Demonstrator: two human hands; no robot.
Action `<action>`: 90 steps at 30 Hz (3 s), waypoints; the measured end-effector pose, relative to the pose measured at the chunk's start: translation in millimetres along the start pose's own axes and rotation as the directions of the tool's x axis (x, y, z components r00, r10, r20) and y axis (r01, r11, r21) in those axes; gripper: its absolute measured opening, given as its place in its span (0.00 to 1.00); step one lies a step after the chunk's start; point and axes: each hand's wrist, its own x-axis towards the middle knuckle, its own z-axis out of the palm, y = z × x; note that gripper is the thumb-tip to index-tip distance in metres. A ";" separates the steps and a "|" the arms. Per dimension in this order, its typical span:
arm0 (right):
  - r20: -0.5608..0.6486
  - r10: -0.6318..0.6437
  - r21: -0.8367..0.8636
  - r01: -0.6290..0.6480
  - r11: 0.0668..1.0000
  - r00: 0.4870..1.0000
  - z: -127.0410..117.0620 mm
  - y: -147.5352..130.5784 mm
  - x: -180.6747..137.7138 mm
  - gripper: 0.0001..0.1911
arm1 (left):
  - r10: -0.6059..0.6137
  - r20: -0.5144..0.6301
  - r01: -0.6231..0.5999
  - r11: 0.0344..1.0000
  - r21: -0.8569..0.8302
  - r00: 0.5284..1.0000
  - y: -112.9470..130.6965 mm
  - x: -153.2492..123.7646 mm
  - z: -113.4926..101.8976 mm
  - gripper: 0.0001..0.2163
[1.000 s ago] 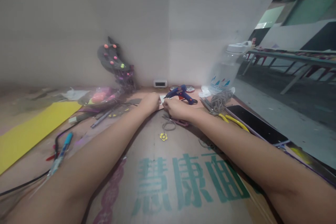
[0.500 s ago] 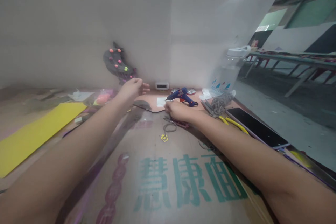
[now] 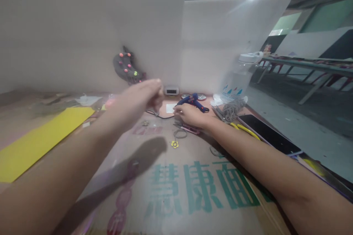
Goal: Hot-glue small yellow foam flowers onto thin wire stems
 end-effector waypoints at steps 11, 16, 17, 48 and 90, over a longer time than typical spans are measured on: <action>-0.157 0.005 0.725 0.112 0.680 0.988 -44.7 -59.1 -17.3 0.10 | -0.113 0.033 0.110 0.989 0.103 0.993 -42.5 12.5 2.5 0.19; -0.238 0.011 0.615 0.142 0.776 0.971 -46.6 -67.8 -46.4 0.17 | -0.064 0.122 0.068 0.997 -0.022 0.990 -27.8 -0.2 24.2 0.16; -0.254 0.004 0.568 0.146 0.810 0.967 -47.5 -68.1 -52.7 0.16 | -0.062 0.150 0.070 0.996 -0.047 0.987 -24.0 -3.3 27.6 0.16; -0.610 -0.450 -0.102 0.499 0.861 0.652 -50.1 -65.3 -85.6 0.11 | -0.002 0.259 0.101 0.924 -0.368 0.966 -14.3 -23.5 51.1 0.18; -0.251 -0.680 -0.564 0.467 0.681 0.689 -134.6 -82.8 -128.6 0.08 | -0.111 0.337 0.144 0.987 -0.073 0.935 -3.1 -5.0 8.1 0.16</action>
